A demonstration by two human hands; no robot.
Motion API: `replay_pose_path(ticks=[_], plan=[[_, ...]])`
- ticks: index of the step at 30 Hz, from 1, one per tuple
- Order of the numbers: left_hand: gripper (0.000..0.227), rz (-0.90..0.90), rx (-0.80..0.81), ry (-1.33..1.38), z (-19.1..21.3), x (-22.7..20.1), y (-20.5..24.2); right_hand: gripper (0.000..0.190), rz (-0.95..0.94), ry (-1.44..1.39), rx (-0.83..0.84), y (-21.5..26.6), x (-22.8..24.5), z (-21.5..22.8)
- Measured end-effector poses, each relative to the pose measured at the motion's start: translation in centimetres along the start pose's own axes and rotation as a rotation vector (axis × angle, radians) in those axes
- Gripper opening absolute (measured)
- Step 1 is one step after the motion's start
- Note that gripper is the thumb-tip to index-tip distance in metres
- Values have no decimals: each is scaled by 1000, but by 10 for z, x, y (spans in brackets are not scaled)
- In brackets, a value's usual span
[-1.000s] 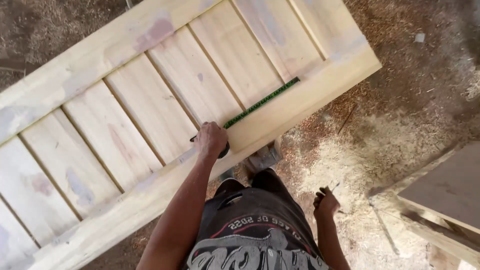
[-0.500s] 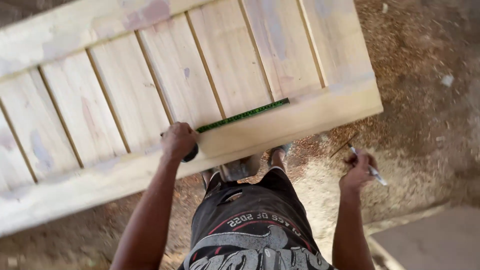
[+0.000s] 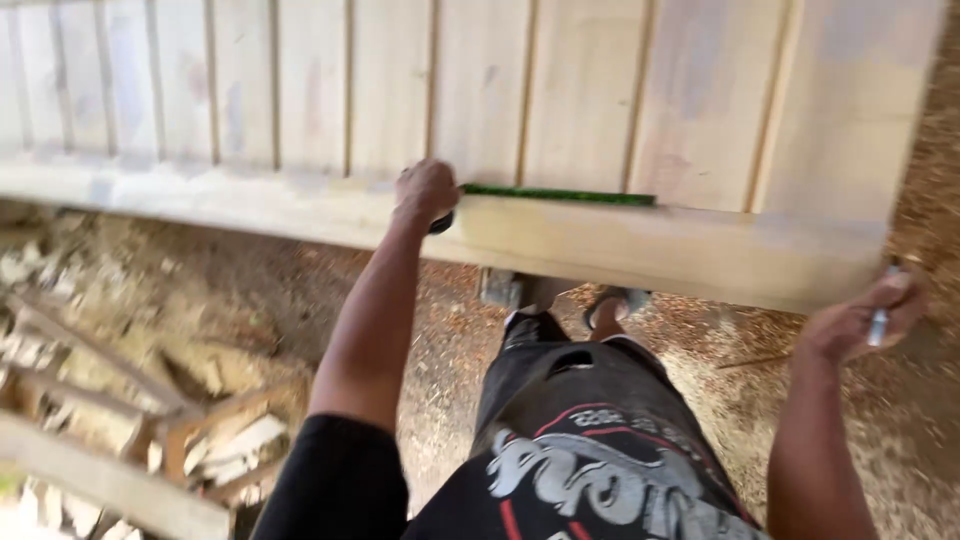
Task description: Measure and mark a wooden door using a tape measure and pen.
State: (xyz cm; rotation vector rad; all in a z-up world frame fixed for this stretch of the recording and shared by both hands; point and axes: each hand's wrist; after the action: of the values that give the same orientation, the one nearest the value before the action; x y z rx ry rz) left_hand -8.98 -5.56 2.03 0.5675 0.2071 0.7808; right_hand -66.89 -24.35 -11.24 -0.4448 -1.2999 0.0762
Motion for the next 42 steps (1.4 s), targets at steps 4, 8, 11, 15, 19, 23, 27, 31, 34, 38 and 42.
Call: replay_pose_path(ticks=[4, 8, 11, 15, 19, 23, 27, 31, 34, 38, 42], plan=[[12, 9, -5, 130, -20, 8, -16, 37, -35, 27, -19, -1, -35, -9], [15, -56, -54, 161, -23, 8, -11, 39, -74, 124, -11, -1, -26, -6], [12, -74, -20, 178, -25, 11, -16, 35, -63, 163, 19, 3, -31, 4], [8, -157, -15, 102, -6, 11, -6, 39, -130, 54, -90, 0, -16, -1], [17, -150, 18, 146, -13, 16, -20, 49, -360, 206, -202, -22, 29, -9], [15, -163, -6, 171, 1, 19, -10, 54, -273, -33, -299, -16, 134, -43], [14, -182, 3, 189, -1, 24, -7, 48, -299, -15, -309, 7, 165, -44], [14, -210, -43, 193, 1, 24, -12, 25, 218, -28, -205, 5, 236, -39], [15, -187, 21, 202, -12, 29, -19, 17, 436, 11, -228, 4, 276, 7], [15, -189, 33, 183, -13, 27, -22, 21, 778, 377, -34, 21, 302, 75], [15, -230, -40, 155, -4, 27, -7, 28, 619, 347, 92, 10, 306, 23]])
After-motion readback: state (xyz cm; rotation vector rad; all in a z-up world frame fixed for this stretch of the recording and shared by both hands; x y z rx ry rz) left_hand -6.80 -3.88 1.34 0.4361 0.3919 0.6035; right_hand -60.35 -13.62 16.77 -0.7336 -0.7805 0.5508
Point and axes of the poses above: each hand's wrist, its own y-axis away from the middle knuckle, its own z-axis out of the back of the hand, x = y × z, and after that the axes turned 1 degree about -y, right-handed
